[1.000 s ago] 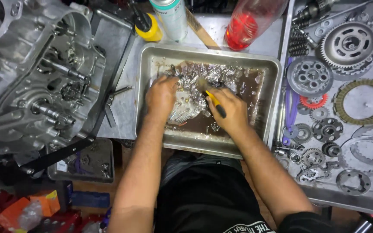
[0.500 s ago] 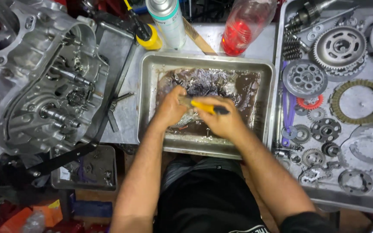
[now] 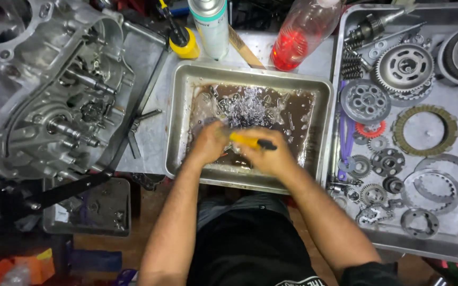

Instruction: Cleaning motorcycle engine components in a solvent tray using a brush and liquid

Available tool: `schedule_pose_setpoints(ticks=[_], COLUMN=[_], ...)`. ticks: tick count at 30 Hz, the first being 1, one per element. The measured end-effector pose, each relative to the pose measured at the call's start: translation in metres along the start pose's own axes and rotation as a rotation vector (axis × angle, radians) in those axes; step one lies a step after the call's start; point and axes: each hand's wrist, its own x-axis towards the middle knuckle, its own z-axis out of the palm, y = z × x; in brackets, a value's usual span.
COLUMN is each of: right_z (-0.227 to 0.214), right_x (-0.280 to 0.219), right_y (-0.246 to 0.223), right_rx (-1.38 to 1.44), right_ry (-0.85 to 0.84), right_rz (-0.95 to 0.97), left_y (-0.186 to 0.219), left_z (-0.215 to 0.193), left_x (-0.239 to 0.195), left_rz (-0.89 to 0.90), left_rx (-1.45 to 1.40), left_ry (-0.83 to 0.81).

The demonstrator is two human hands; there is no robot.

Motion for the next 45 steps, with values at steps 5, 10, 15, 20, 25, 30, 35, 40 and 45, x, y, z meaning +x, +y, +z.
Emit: schedule_pose_setpoints(ticks=[5, 10, 15, 20, 25, 30, 35, 40, 45], right_z=[-0.023, -0.040, -0.065, -0.112, -0.112, -0.127, -0.100, -0.053, -0.048], right_x=[-0.023, -0.085, -0.070, 0.044, 0.137, 0.162, 0.116, 0.079, 0.036], right_y=[0.014, 0.021, 0.033, 0.039, 0.114, 0.111, -0.116, -0.168, -0.150], right_rx=[-0.219, -0.671, -0.864, -0.475, -0.312, -0.232, -0.721, -1.640, -1.643], right_ry=[0.007, -0.313, -0.393, 0.146, 0.400, 0.503, 0.077, -0.748, -0.758], right_rz=[-0.058, -0.121, -0.233, -0.142, -0.048, 0.033, -0.028, 0.225, 0.317], left_y=[-0.035, -0.072, -0.063, -0.048, -0.032, -0.024, -0.024, -0.047, -0.064], left_z=[0.008, 0.027, 0.025, 0.037, 0.035, 0.023, 0.012, 0.036, 0.066], left_x=[0.011, 0.028, 0.026, 0.026, 0.021, 0.011, 0.016, 0.044, 0.062], left_rz=[-0.301, -0.292, -0.278, -0.234, -0.209, -0.232, -0.257, -0.159, -0.135], left_rx=[-0.164, -1.264, -1.580, -1.734, -1.674, -1.708, -1.819, -1.773, -1.648], left_ry=[0.098, 0.069, 0.067, 0.115, 0.192, 0.244, 0.227, 0.066, -0.124])
